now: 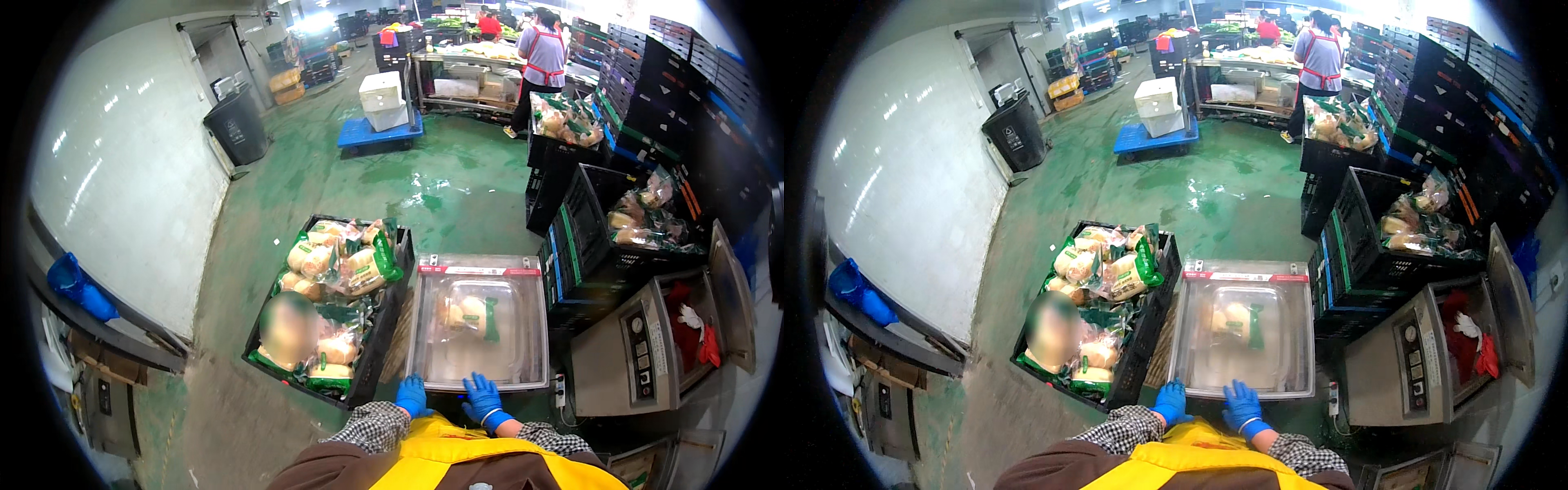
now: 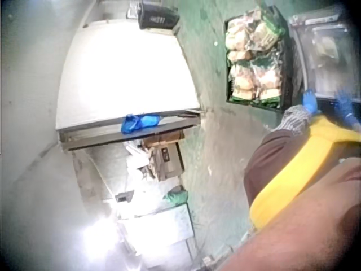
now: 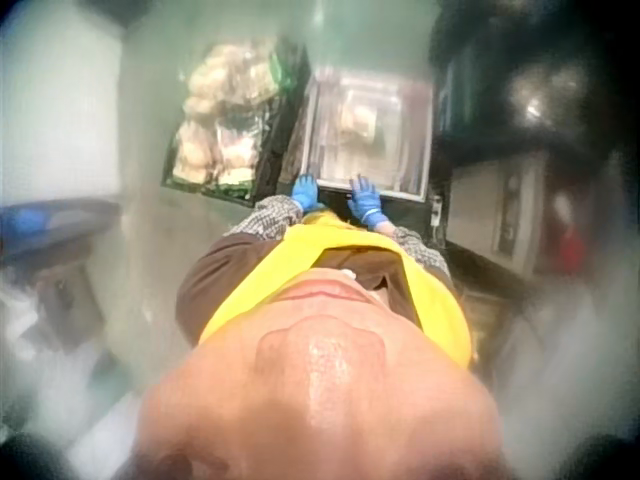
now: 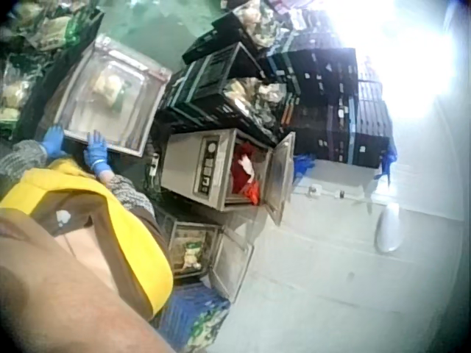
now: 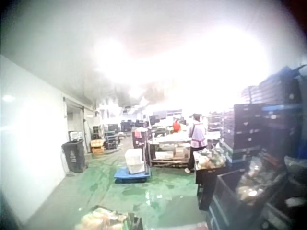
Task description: The person repeatedly picks packaged fruit from a blue crate, opens the plastic bags, places the fruit into a vacuum-sealing machine, seals them, and then transfers the sealed packages into a white basket. The process is repeated multiple times throughout the clip.
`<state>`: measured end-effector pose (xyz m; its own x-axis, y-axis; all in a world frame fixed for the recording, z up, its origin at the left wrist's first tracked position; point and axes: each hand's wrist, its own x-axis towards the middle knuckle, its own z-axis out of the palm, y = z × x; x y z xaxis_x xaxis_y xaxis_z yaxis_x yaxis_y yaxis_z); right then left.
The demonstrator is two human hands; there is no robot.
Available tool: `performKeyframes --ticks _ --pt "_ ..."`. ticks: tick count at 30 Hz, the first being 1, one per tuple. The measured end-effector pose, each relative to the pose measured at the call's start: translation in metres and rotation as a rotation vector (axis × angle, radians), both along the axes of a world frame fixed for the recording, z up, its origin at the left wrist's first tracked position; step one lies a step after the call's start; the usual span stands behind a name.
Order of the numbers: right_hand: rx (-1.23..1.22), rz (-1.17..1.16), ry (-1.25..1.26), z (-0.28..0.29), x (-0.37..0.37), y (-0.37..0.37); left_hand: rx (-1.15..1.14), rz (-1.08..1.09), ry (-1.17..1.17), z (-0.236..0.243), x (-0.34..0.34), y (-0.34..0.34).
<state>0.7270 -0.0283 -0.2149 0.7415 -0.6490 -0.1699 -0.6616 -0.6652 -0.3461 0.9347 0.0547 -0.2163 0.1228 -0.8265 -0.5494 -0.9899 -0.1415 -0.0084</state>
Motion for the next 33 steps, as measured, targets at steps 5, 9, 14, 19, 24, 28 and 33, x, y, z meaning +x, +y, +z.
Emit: performKeyframes --ticks 5,9,14,19,24,28,33 --pt "-0.001 0.15 0.098 -0.006 -0.01 0.011 -0.07 0.013 -0.018 -0.012 -0.006 -0.003" --pt "0.016 0.053 0.149 -0.033 -0.028 0.009 -0.137 -0.058 0.035 -0.019 -0.005 0.004" --pt "0.333 -0.282 0.266 -0.019 -0.069 0.016 -0.096 -0.157 0.024 -0.037 -0.003 0.005" --pt "0.59 -0.516 0.265 -0.029 -0.117 0.057 -0.079 -0.219 0.071 -0.051 0.014 0.007" --pt "0.75 -0.765 0.248 -0.054 -0.168 0.11 0.005 -0.252 0.038 -0.056 0.018 -0.001" --pt "0.749 -0.924 0.1 -0.062 -0.219 0.136 0.104 -0.21 0.03 -0.05 0.018 -0.007" --pt "0.663 -1.185 -0.01 -0.025 -0.335 0.197 0.187 -0.222 -0.081 -0.048 -0.001 -0.02"
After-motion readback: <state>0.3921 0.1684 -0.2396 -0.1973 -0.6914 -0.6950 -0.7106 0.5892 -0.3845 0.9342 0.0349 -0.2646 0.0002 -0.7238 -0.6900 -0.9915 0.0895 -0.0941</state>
